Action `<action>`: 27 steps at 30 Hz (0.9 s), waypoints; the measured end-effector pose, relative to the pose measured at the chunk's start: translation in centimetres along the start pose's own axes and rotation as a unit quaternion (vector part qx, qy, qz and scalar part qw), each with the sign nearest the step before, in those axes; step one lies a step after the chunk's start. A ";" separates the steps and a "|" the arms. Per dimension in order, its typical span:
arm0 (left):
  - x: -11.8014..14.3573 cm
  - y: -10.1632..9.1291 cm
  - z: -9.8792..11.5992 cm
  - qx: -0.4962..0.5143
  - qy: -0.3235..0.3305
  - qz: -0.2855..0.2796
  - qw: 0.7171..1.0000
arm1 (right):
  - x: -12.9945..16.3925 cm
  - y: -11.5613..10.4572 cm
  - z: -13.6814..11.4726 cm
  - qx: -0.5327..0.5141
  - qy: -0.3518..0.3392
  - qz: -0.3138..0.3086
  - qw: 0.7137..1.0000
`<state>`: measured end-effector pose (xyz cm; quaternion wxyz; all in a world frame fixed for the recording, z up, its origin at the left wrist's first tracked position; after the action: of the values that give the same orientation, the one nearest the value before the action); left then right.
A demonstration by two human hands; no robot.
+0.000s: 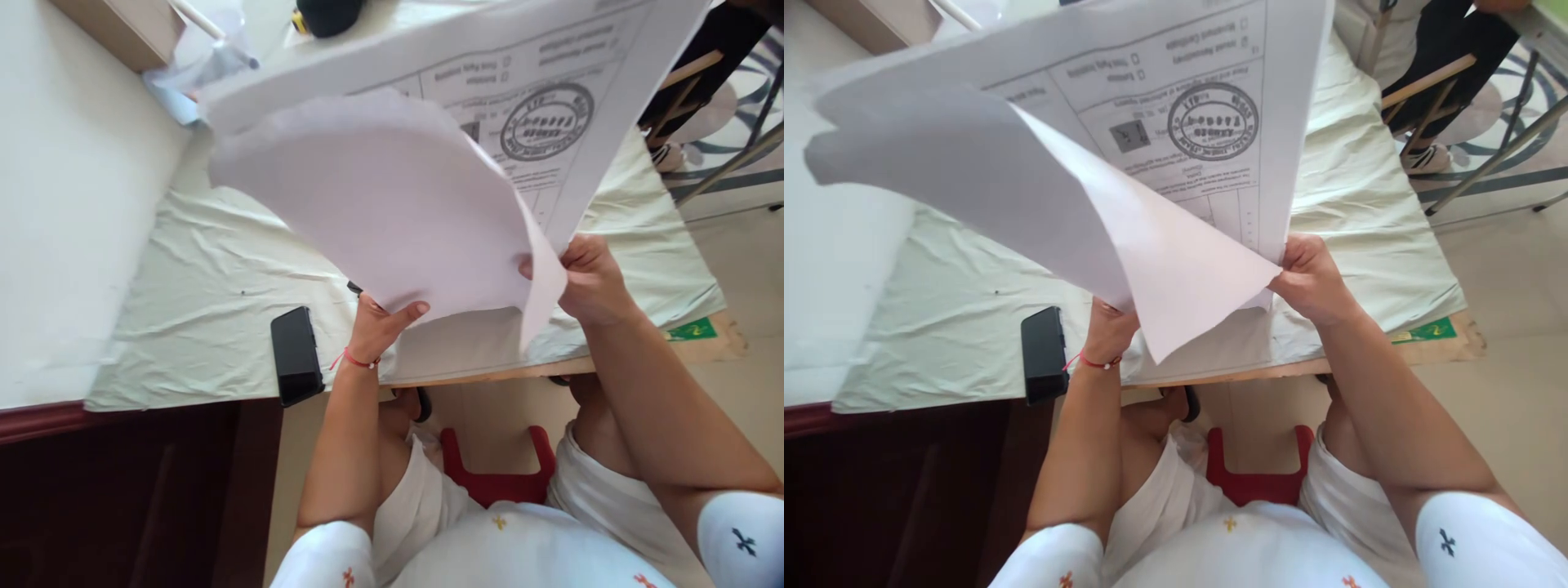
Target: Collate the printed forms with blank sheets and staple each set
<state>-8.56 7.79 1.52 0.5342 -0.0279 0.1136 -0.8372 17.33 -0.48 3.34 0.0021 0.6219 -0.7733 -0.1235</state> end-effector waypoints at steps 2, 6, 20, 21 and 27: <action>-0.1 0.4 -0.2 0.001 0.013 -0.005 1.000 | 0.0 0.0 0.4 -0.019 -0.007 0.002 1.000; 0.0 1.0 -0.4 0.006 0.006 -0.021 1.000 | 0.1 0.5 0.5 -0.055 0.017 0.000 0.998; 0.1 1.8 -2.4 0.277 -0.230 0.022 0.933 | 3.4 1.8 5.9 -0.149 0.347 0.065 0.924; 0.1 1.7 -2.8 0.279 -0.237 0.035 0.930 | 3.6 1.9 6.1 -0.142 0.351 0.061 0.924; -0.2 1.0 -3.2 0.280 -0.193 0.094 0.936 | 3.0 1.0 5.7 -0.054 0.322 0.007 0.945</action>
<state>-8.12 8.04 -1.85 0.6080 -0.0270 -0.2287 -0.7598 14.79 -2.15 -2.40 0.2857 0.6217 -0.7281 0.0414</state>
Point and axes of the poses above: each hand's wrist, its own x-axis away from the middle knuckle, its own y-axis out of the palm, z = x × y, the point moved 7 cm from there along -x, towards the middle knuckle, and after that the axes turned 6 degrees about -x, right-handed, at the moved point
